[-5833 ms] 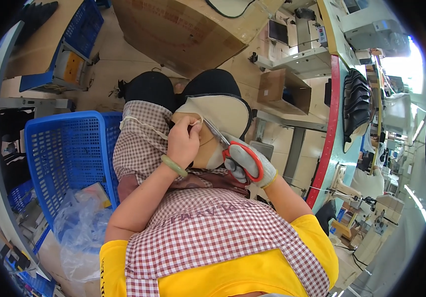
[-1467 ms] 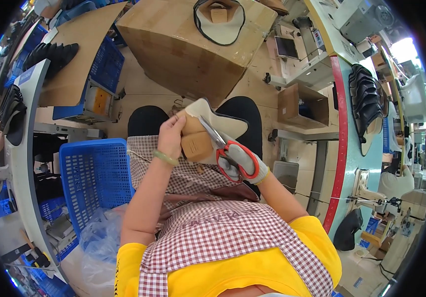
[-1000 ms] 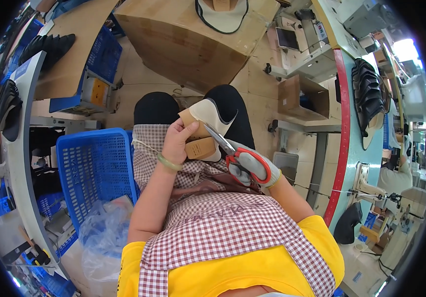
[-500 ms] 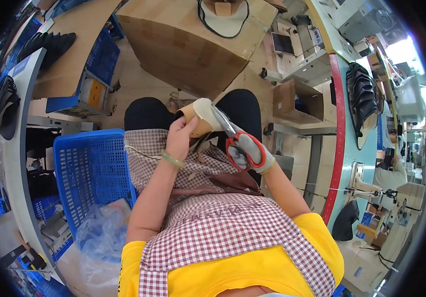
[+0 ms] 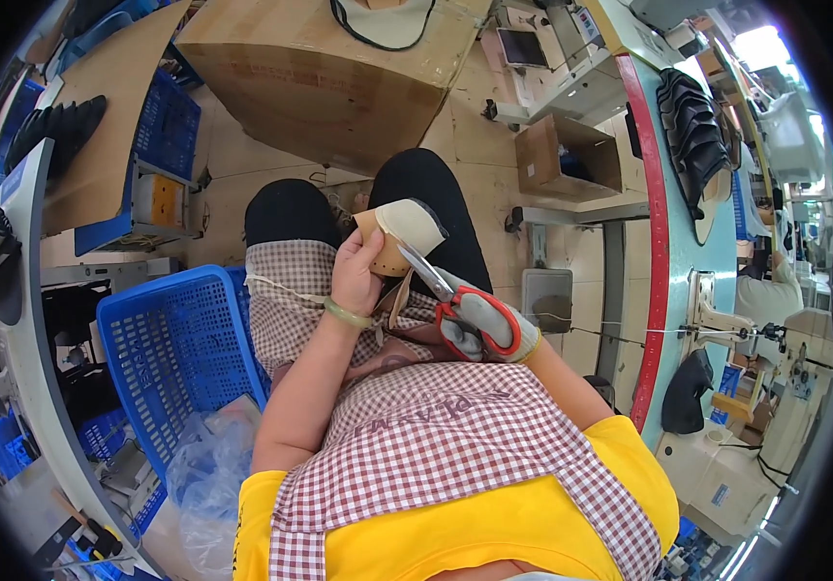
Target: Trim and clear excess material from a shoe pattern component using scissors during shoe assembly.
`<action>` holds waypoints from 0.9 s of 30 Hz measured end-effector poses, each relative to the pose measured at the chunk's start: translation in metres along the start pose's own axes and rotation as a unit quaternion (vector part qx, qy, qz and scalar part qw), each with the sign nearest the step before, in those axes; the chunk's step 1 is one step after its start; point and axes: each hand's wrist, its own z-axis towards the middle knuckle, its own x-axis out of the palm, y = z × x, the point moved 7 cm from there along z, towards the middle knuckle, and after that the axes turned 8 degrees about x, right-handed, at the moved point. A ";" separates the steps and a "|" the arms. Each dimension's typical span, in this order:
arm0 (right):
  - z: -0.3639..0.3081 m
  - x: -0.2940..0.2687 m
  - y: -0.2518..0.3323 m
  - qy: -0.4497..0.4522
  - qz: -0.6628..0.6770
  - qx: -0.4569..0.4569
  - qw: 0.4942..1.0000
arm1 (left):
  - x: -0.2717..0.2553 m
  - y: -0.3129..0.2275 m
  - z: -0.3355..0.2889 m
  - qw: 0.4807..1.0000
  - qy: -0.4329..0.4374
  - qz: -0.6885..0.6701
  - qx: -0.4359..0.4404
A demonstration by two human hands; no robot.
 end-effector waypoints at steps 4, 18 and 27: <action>-0.001 0.000 0.003 0.000 -0.004 -0.010 1.000 | 0.003 -0.003 -0.003 1.000 -0.003 0.013 0.027; 0.008 -0.004 0.001 0.040 0.060 -0.012 0.997 | 0.005 -0.003 -0.009 0.999 -0.010 0.010 0.029; 0.012 0.000 0.005 0.027 0.086 -0.008 0.996 | 0.014 -0.008 -0.014 0.999 -0.014 0.036 0.038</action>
